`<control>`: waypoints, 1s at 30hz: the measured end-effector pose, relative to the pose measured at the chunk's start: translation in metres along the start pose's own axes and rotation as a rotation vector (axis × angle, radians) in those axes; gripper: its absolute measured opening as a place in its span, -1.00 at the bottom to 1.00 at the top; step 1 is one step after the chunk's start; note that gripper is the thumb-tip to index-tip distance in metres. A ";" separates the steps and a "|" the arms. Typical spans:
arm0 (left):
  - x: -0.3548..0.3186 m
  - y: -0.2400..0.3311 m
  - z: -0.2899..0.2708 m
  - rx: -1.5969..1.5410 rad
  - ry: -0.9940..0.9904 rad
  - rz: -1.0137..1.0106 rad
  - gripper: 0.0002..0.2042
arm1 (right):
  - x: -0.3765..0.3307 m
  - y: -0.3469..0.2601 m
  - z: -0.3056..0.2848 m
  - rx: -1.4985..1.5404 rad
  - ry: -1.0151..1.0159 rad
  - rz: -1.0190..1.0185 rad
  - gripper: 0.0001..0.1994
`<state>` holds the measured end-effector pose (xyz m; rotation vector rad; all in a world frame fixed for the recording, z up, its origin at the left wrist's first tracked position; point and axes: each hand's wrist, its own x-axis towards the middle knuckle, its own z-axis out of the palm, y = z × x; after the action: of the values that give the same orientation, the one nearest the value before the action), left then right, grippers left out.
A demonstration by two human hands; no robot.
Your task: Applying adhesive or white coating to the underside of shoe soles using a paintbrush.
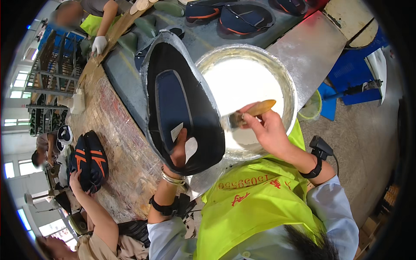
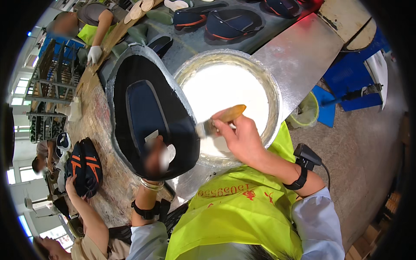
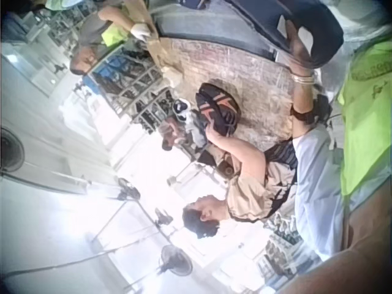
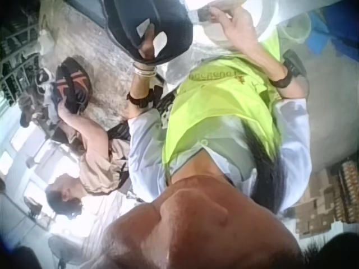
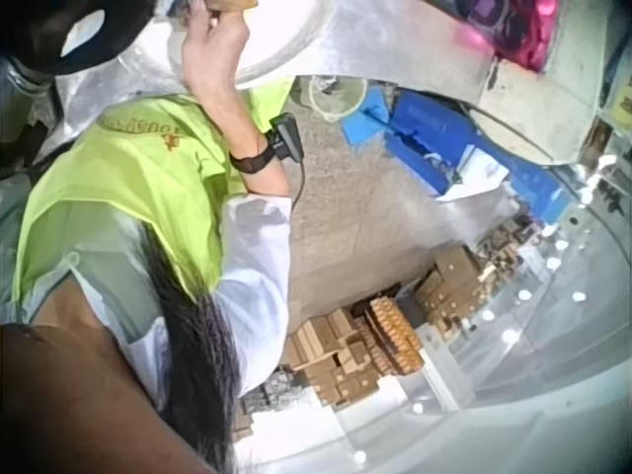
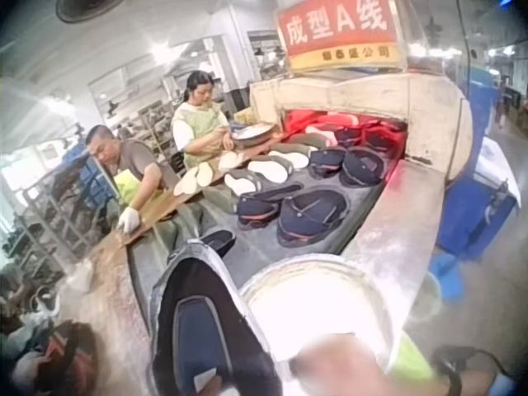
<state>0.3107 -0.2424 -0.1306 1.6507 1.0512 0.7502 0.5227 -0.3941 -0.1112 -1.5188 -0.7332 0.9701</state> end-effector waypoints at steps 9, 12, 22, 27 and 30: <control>0.010 -0.042 0.008 0.060 0.072 0.236 -0.66 | 0.003 -0.011 0.008 0.022 -0.052 0.019 -0.81; 0.030 -0.062 0.011 -0.021 0.099 0.349 -0.67 | -0.006 -0.014 0.008 0.077 -0.105 0.074 -0.80; 0.058 -0.056 0.005 -0.002 0.191 0.443 -0.59 | -0.012 -0.035 0.011 0.404 -0.205 0.106 -0.79; 0.036 -0.028 0.016 -0.334 0.233 0.045 -0.56 | 0.010 -0.021 0.018 0.151 -0.042 -0.017 -0.79; 0.032 -0.002 0.007 -0.287 0.115 0.035 -0.53 | 0.027 -0.019 0.015 0.073 0.000 -0.156 -0.80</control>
<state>0.3301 -0.2160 -0.1346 1.3966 0.9462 0.9806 0.5227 -0.3607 -0.0982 -1.3772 -0.7961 0.8706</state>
